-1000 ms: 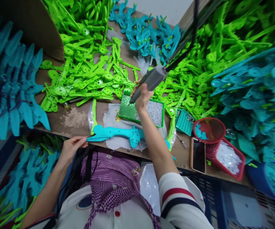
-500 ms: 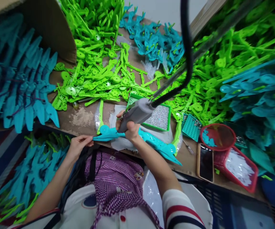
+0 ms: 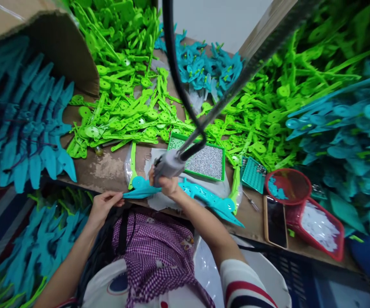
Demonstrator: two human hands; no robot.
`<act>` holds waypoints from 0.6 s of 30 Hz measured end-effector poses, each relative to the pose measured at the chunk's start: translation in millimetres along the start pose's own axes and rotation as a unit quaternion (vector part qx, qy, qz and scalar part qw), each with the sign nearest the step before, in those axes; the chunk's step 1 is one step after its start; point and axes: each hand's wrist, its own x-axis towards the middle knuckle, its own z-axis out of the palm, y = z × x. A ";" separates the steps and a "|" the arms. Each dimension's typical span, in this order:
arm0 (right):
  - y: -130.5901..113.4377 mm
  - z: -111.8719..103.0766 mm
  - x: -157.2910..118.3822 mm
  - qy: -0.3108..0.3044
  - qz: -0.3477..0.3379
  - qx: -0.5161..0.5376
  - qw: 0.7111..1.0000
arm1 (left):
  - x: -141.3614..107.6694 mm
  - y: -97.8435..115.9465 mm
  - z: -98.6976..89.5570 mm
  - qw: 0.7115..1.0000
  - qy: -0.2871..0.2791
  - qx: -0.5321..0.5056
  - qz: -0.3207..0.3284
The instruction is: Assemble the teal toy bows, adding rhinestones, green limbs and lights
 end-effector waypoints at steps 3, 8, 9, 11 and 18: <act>-15.2 -18.4 24.5 0.093 -0.069 0.099 0.988 | 0.5 -2.8 -1.2 1.000 -0.001 0.007 0.007; -19.9 -60.2 80.2 0.255 -0.102 -0.054 0.960 | 0.8 -1.9 -1.0 0.999 -0.002 0.028 0.021; -16.4 -65.3 86.4 0.258 -0.094 -0.070 0.959 | 0.9 -1.4 -1.0 0.999 -0.005 0.032 0.020; -8.1 -70.9 92.2 0.256 -0.092 -0.069 0.960 | 1.2 -0.8 -1.5 0.999 -0.013 0.039 0.015; 3.3 -73.4 91.7 0.268 -0.076 -0.061 0.958 | 0.9 1.1 -2.3 0.999 -0.008 0.042 0.013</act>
